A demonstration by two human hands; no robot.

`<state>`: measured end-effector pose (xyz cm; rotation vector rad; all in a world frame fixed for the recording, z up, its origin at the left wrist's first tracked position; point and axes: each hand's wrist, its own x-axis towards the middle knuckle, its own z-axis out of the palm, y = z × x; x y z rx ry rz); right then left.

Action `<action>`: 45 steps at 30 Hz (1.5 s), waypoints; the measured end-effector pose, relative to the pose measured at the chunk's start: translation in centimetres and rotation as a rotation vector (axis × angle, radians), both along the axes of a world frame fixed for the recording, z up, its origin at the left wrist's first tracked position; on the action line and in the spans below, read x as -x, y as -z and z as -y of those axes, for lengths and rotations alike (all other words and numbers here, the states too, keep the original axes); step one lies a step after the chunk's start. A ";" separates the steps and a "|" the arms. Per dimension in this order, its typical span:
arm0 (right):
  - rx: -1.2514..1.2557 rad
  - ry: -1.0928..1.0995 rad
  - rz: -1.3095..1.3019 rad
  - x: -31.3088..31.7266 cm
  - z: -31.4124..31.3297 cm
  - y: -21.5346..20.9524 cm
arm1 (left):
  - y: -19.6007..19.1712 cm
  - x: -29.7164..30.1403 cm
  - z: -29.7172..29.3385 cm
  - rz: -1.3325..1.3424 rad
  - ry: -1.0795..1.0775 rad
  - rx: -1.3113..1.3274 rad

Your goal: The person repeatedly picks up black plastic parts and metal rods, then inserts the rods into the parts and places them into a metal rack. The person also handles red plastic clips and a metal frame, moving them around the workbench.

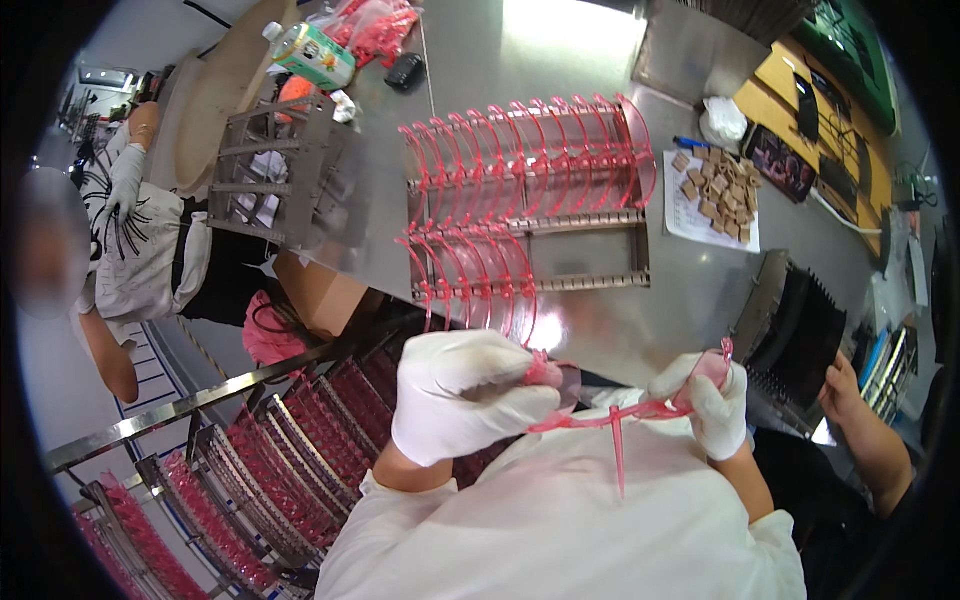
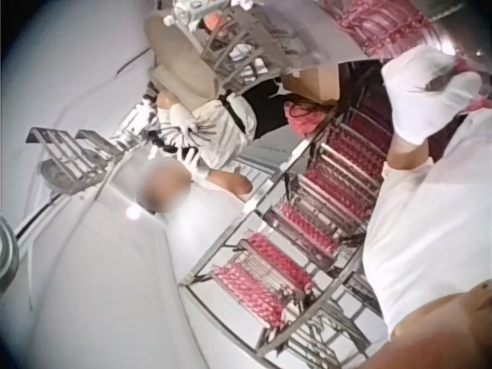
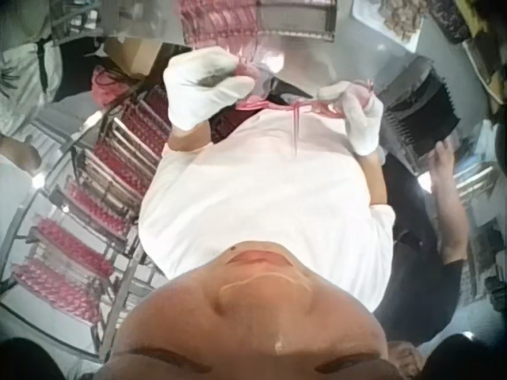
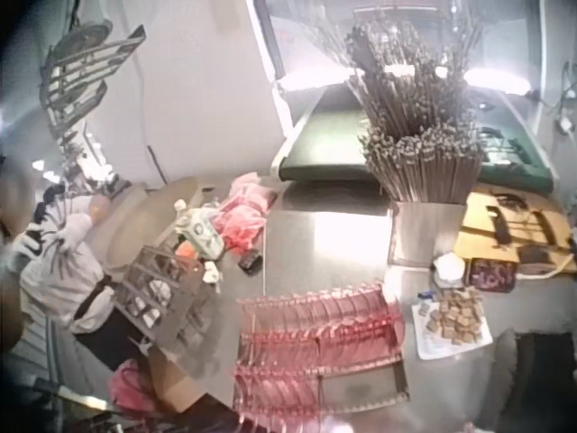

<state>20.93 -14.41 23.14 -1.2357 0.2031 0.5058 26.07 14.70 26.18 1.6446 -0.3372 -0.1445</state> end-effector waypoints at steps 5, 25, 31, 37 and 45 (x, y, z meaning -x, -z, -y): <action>-0.004 0.001 0.088 -0.5 -0.3 -0.5 | 0.0 -0.8 -0.1 0.203 0.047 -0.074; -0.712 0.459 -0.494 -2.9 -0.4 1.4 | 0.8 -5.3 1.5 -0.280 0.017 0.302; -0.896 0.613 -0.772 -2.6 -0.4 2.1 | 0.5 -4.0 3.4 -0.092 -0.054 0.112; -1.022 0.571 -0.861 -1.8 -0.3 2.6 | 3.0 -3.7 5.4 -0.065 -0.169 0.058; -1.068 0.570 -0.912 -1.9 -0.5 1.8 | 3.4 -4.0 6.3 -0.128 -0.250 0.134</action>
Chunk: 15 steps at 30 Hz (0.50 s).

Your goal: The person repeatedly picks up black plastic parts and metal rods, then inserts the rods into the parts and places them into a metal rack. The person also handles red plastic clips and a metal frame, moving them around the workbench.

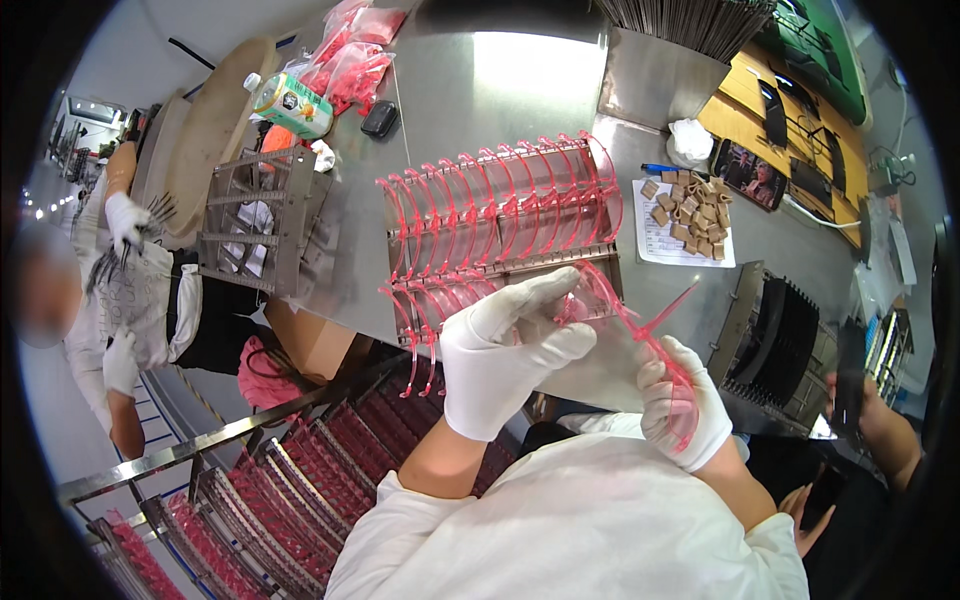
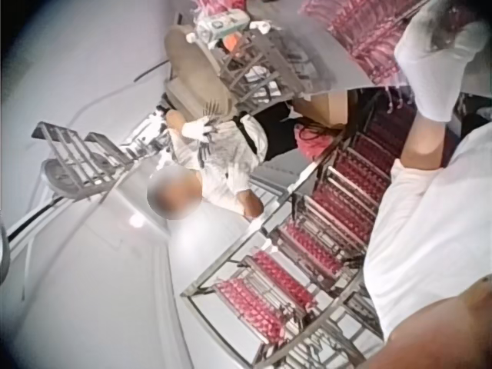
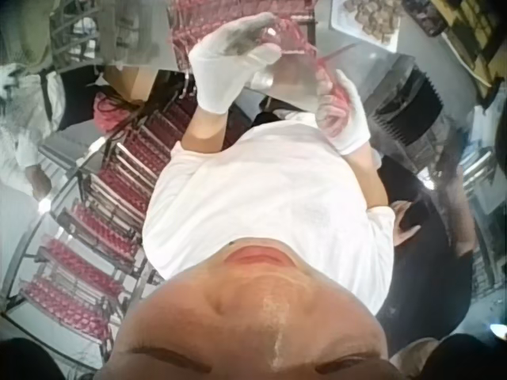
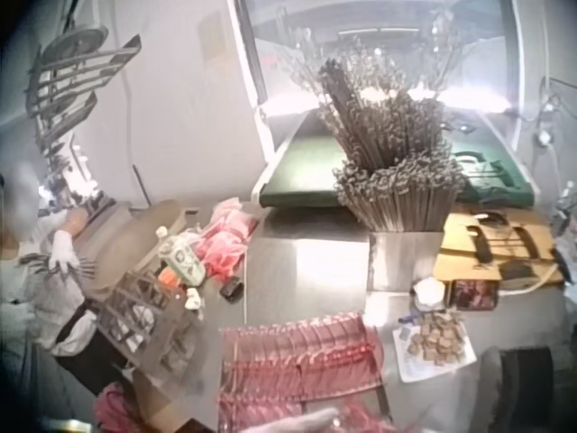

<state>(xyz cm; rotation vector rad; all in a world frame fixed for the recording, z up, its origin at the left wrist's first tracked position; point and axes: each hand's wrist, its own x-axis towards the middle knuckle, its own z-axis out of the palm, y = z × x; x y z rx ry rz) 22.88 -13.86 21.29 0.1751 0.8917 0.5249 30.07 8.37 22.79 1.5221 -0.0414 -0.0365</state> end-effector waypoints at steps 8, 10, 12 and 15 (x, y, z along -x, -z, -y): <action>-0.083 0.013 0.075 0.8 0.3 0.0 | -0.7 -0.5 0.5 -0.070 -0.044 0.039; 0.106 -0.001 0.004 0.2 -0.5 -1.6 | -1.0 -0.8 1.2 -0.103 -0.056 0.108; 0.156 0.000 0.056 0.5 0.0 -1.0 | -0.7 -1.0 1.0 -0.129 -0.056 0.061; 0.066 0.040 0.111 1.0 0.4 -0.4 | -0.2 -1.4 1.6 -0.175 -0.066 0.035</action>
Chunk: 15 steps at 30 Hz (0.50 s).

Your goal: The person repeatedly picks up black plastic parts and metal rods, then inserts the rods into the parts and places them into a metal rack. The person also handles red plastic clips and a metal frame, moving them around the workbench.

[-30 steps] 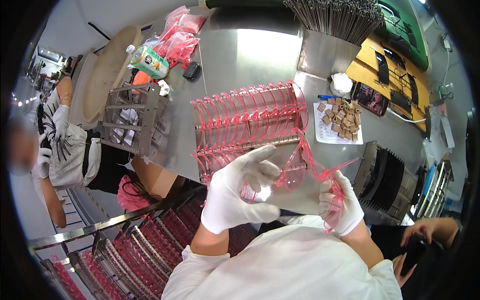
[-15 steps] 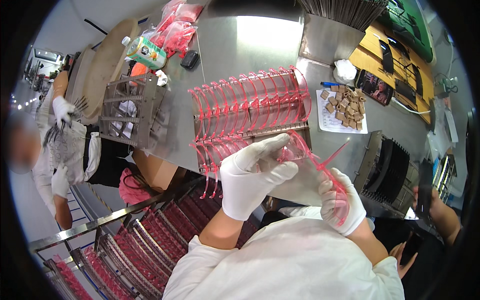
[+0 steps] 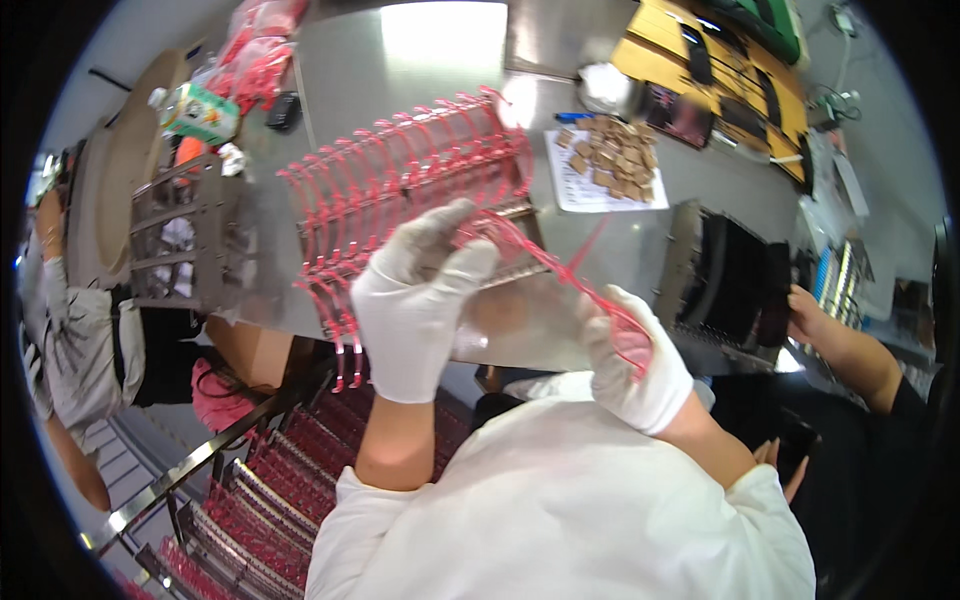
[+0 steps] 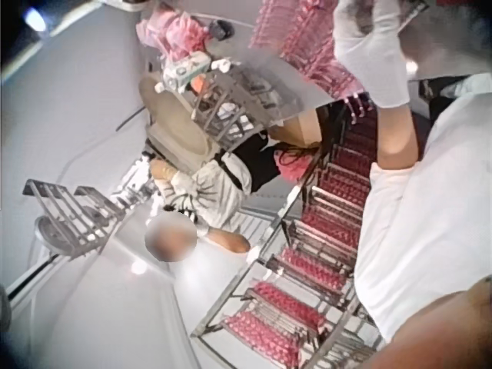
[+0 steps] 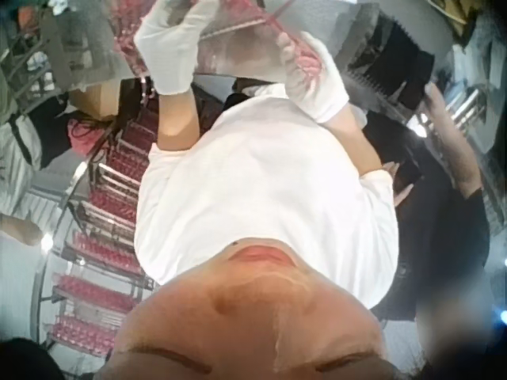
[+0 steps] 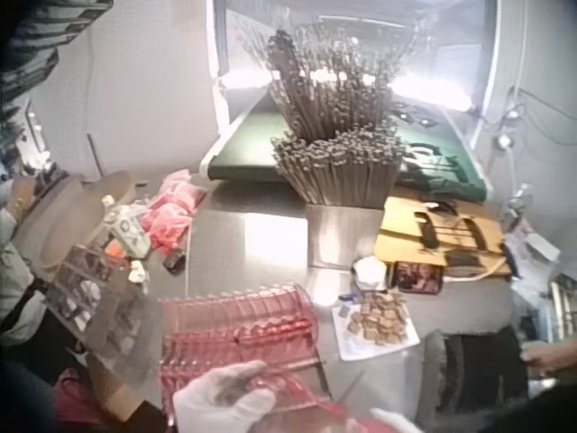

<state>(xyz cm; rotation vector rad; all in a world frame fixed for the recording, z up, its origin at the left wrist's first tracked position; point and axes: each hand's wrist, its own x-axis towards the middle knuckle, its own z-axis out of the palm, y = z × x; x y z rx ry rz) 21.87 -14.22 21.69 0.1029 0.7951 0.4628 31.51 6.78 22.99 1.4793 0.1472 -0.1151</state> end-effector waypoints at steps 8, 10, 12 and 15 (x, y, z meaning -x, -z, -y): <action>-0.092 0.015 -0.044 -0.3 -0.1 -0.4 | 0.0 -0.5 0.7 0.008 0.011 -0.015; -0.234 0.044 -0.016 0.0 0.3 0.3 | 0.2 -0.6 0.7 0.009 0.016 -0.026; -0.063 0.052 -0.129 -0.6 -0.3 -0.7 | 0.9 -0.6 0.3 0.023 0.042 -0.063; -0.059 0.063 -0.121 -0.2 -0.2 0.0 | 0.4 -0.4 0.4 -0.001 0.033 -0.042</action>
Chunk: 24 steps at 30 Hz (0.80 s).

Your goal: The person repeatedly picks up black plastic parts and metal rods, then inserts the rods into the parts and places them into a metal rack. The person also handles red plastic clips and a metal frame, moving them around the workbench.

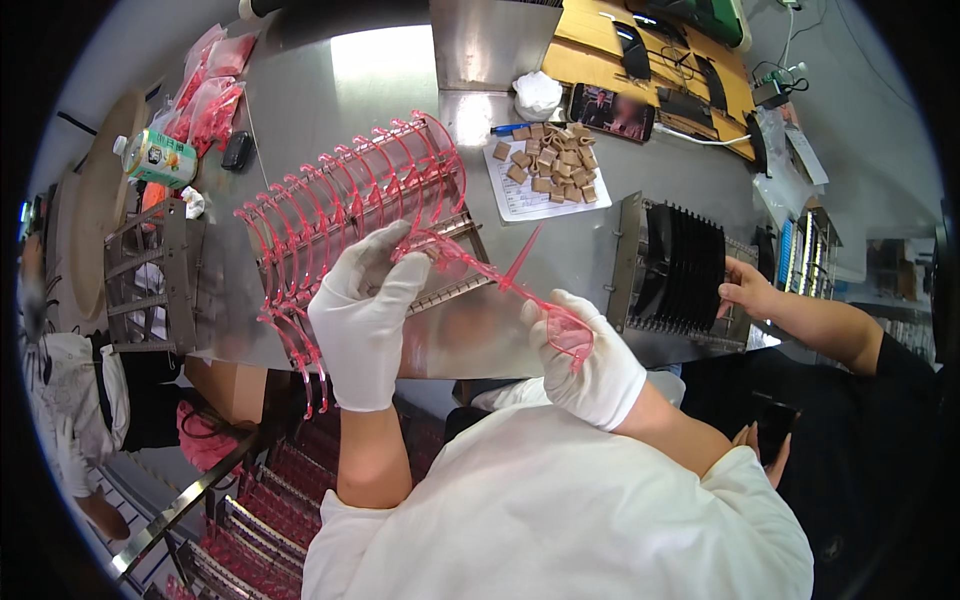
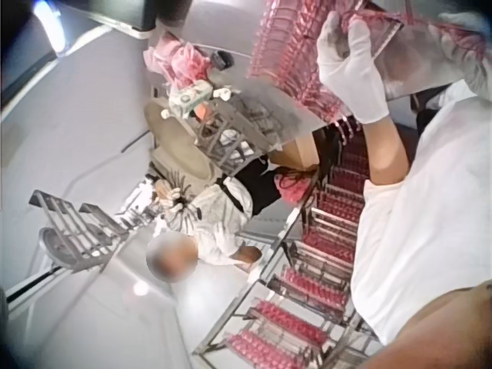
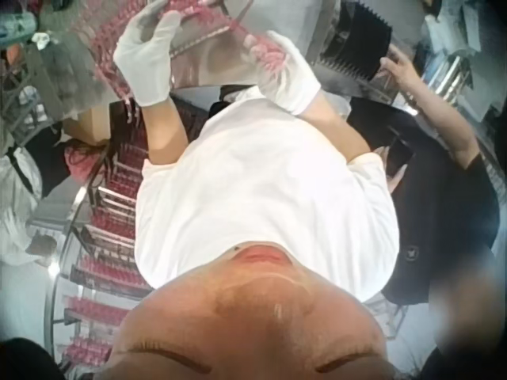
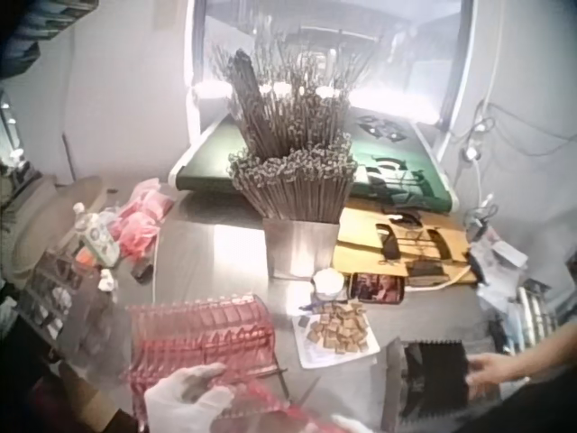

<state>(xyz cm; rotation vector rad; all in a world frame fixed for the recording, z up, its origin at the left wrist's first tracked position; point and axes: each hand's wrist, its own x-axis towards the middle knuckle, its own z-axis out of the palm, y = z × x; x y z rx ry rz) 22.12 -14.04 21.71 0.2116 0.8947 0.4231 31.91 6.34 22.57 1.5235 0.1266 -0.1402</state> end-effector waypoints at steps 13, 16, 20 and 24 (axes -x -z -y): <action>-0.228 0.048 0.257 0.4 0.7 3.1 | -0.8 0.1 -0.3 0.075 0.028 -0.134; -0.133 0.047 0.334 0.3 0.3 2.3 | 0.0 0.0 -0.5 0.092 -0.007 -0.134; 0.117 -0.113 0.392 -0.2 0.5 1.7 | 0.1 -0.2 -1.1 0.088 -0.010 -0.147; 0.306 -0.160 0.425 0.3 0.5 2.0 | 0.2 -0.6 -2.4 0.099 0.033 -0.061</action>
